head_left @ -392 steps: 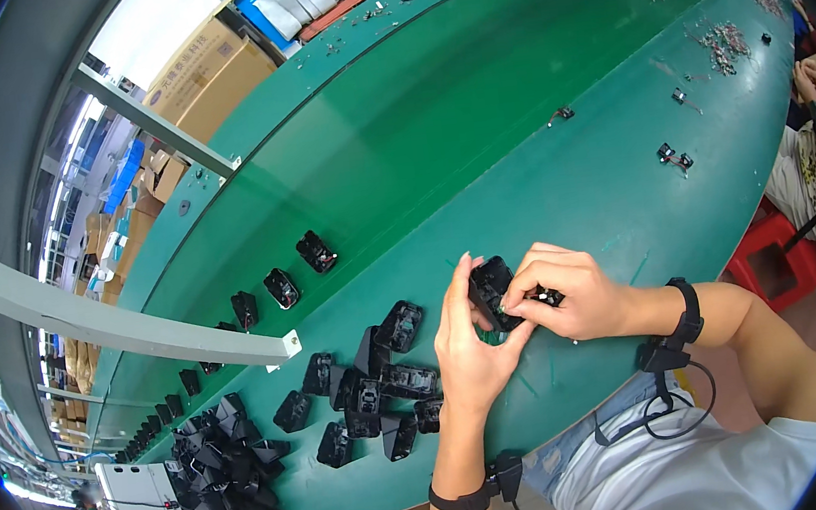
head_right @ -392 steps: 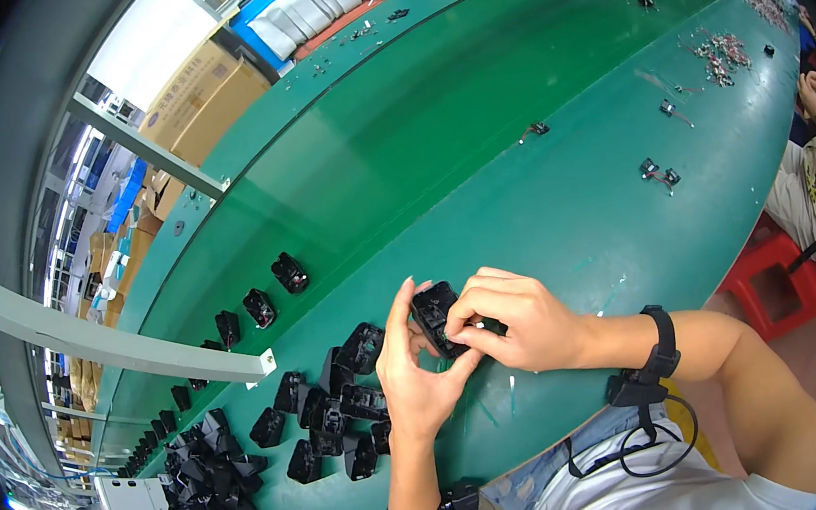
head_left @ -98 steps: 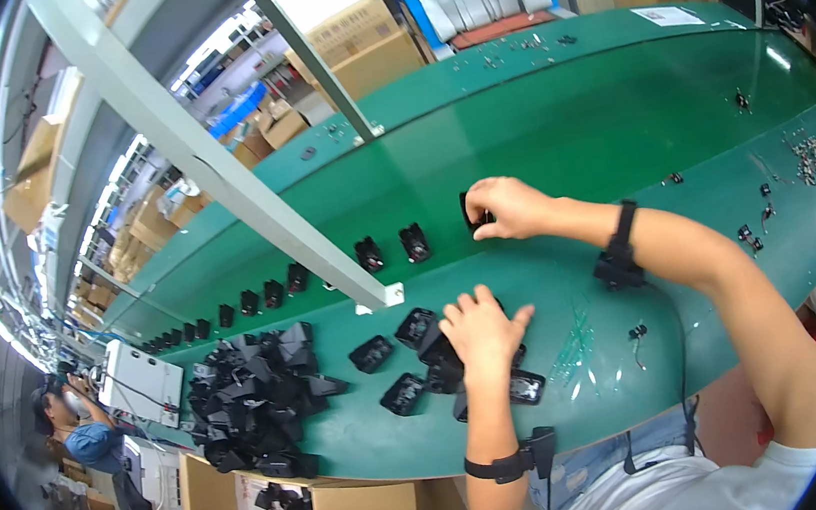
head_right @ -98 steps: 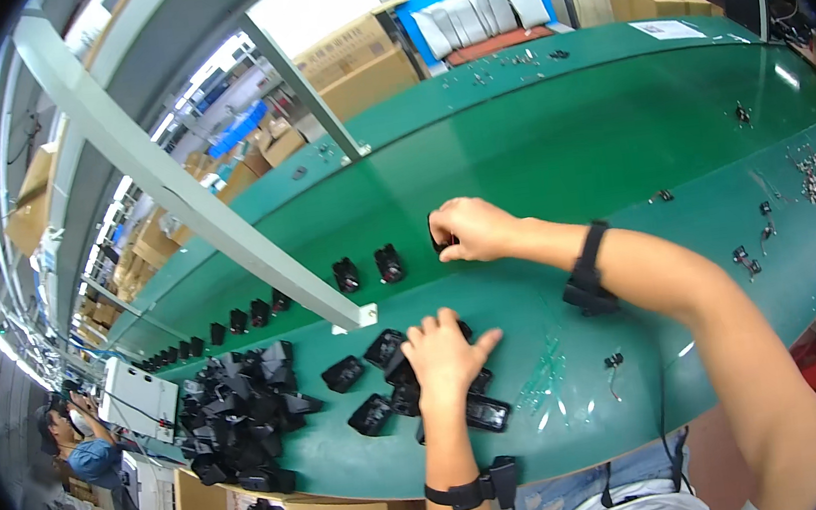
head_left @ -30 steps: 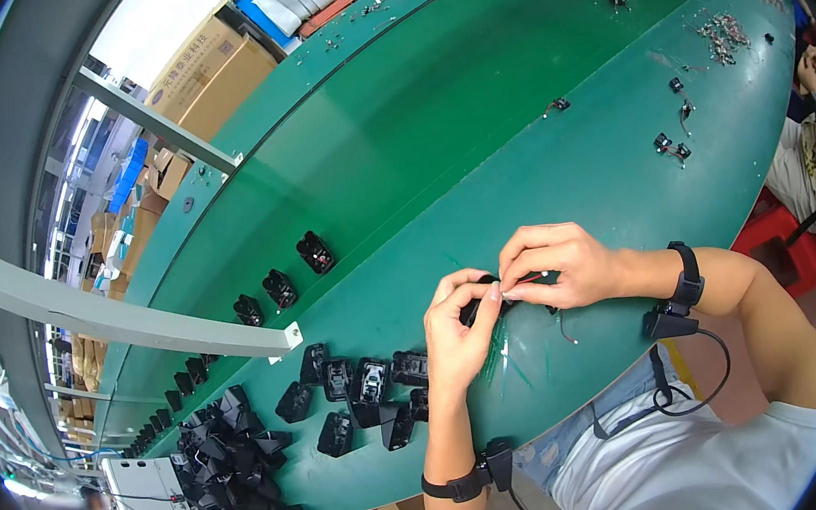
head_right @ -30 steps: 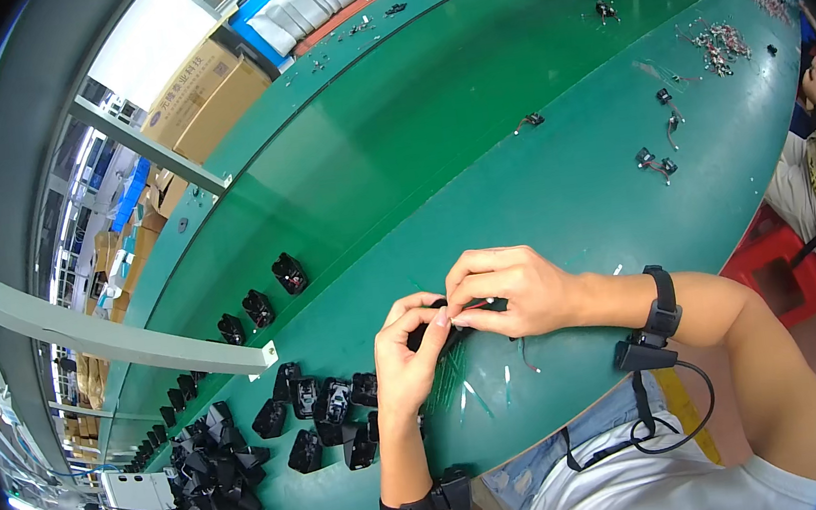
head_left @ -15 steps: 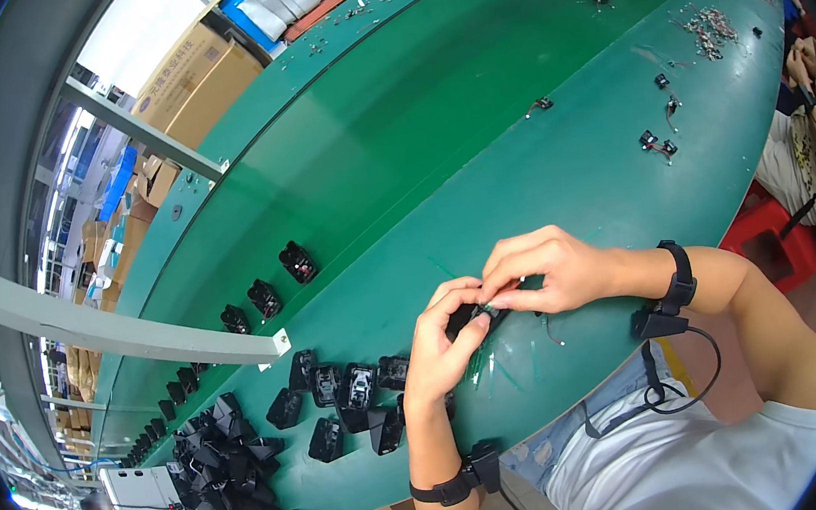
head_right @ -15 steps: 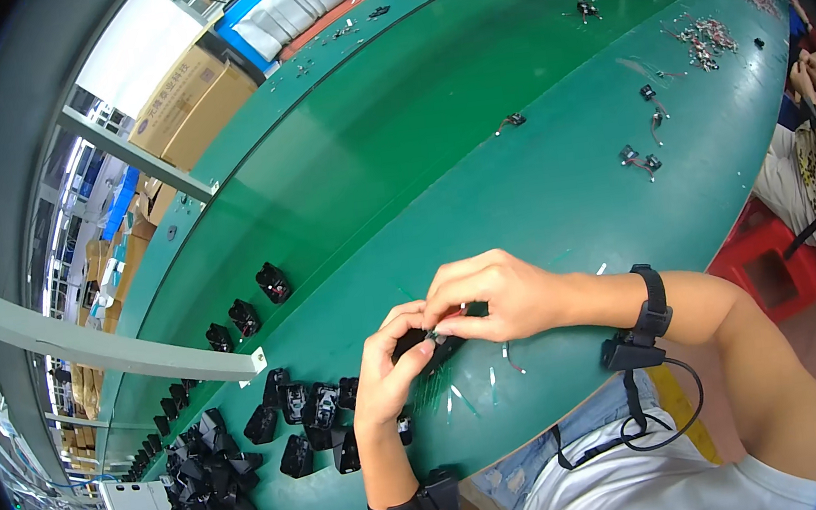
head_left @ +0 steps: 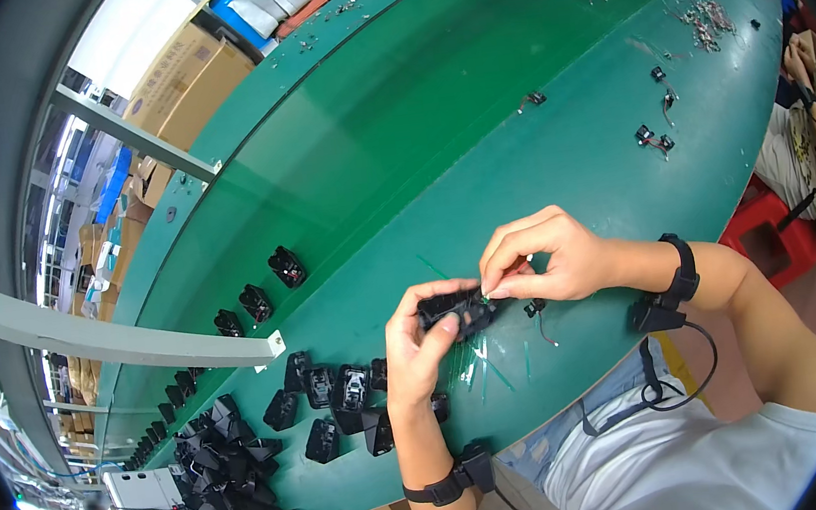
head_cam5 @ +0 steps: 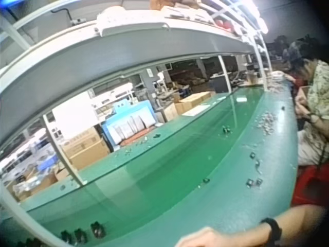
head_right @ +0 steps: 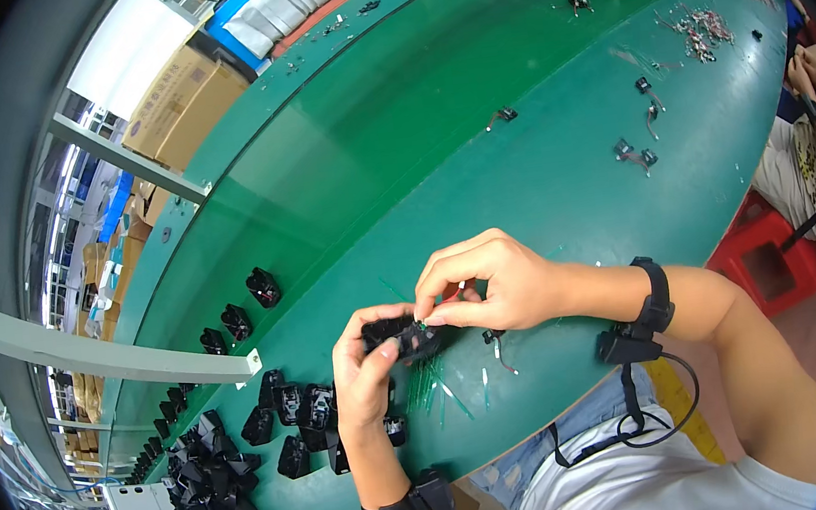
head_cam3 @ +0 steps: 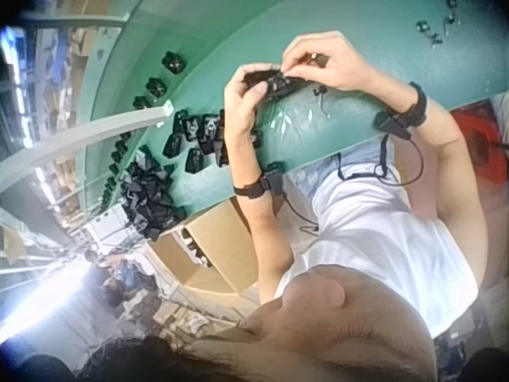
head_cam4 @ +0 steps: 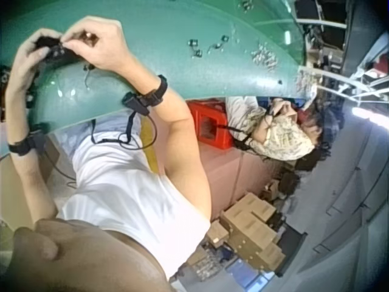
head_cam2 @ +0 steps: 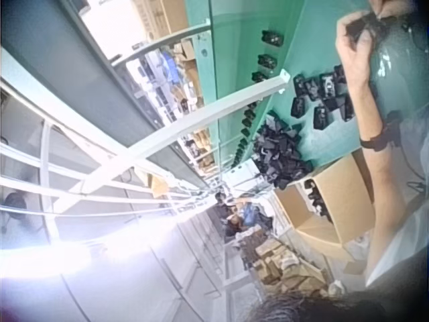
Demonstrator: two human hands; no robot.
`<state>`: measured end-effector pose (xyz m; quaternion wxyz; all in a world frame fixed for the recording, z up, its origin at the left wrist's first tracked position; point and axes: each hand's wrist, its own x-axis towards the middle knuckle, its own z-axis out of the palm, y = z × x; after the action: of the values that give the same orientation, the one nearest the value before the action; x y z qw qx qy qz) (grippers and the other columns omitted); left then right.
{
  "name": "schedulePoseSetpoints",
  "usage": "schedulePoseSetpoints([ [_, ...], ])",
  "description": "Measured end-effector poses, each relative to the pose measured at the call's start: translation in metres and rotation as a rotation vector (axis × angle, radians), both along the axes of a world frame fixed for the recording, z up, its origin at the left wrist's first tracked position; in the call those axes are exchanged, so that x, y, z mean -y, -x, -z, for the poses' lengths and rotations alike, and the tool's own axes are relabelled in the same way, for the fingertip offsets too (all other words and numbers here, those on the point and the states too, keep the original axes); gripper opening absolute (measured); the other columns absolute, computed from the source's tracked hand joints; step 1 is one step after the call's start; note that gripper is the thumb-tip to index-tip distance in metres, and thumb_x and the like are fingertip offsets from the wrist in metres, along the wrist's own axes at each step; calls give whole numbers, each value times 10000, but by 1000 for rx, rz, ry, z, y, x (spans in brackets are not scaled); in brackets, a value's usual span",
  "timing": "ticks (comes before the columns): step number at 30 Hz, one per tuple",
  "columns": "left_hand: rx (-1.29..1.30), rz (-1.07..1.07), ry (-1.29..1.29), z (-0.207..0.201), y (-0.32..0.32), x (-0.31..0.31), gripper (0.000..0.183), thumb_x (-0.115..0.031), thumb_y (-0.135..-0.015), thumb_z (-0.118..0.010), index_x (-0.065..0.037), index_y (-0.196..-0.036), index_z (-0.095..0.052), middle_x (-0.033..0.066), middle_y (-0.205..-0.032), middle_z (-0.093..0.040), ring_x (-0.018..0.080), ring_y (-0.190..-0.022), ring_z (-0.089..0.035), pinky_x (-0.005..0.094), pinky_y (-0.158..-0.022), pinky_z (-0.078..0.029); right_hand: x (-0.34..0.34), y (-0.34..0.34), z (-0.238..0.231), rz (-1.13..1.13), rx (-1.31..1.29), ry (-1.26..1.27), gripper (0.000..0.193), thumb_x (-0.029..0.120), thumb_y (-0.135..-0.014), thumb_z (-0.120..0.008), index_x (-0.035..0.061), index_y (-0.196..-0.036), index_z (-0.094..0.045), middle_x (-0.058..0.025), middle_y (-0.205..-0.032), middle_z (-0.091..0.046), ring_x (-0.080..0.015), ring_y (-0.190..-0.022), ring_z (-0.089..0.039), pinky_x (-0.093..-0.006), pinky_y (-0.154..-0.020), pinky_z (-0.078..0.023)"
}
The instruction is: The person assembles small black electronic devices on a green workbench. They pick up black plastic housings and insert small circuit boards with wires into them, then place the completed units in a row. The person handles the components by hand, repeatedly performing the insertion and placement steps.
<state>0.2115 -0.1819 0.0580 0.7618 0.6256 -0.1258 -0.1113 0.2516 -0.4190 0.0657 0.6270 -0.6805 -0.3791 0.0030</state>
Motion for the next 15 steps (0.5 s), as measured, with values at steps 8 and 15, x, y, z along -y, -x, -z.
schedulePoseSetpoints([
  [8,-14,-95,-43,8,2,16,393,-354,-1060,-457,-8,-1031,-643,17,-772,-636,44,-570,-553,187,-459,-398,-20,18,5,3,358,-40,120,29,-829,-754,42,-944,-721,-82,-910,-709,-206,-738,-676,-315,-646,-553],
  [15,-29,-93,-69,17,2,22,400,-355,-1072,-443,-17,-1015,-649,0,-706,-610,28,-536,-517,180,-444,-373,-27,26,18,56,134,32,123,35,-807,-763,45,-917,-707,-52,-842,-700,-201,-729,-657,-312,-623,-539],
])
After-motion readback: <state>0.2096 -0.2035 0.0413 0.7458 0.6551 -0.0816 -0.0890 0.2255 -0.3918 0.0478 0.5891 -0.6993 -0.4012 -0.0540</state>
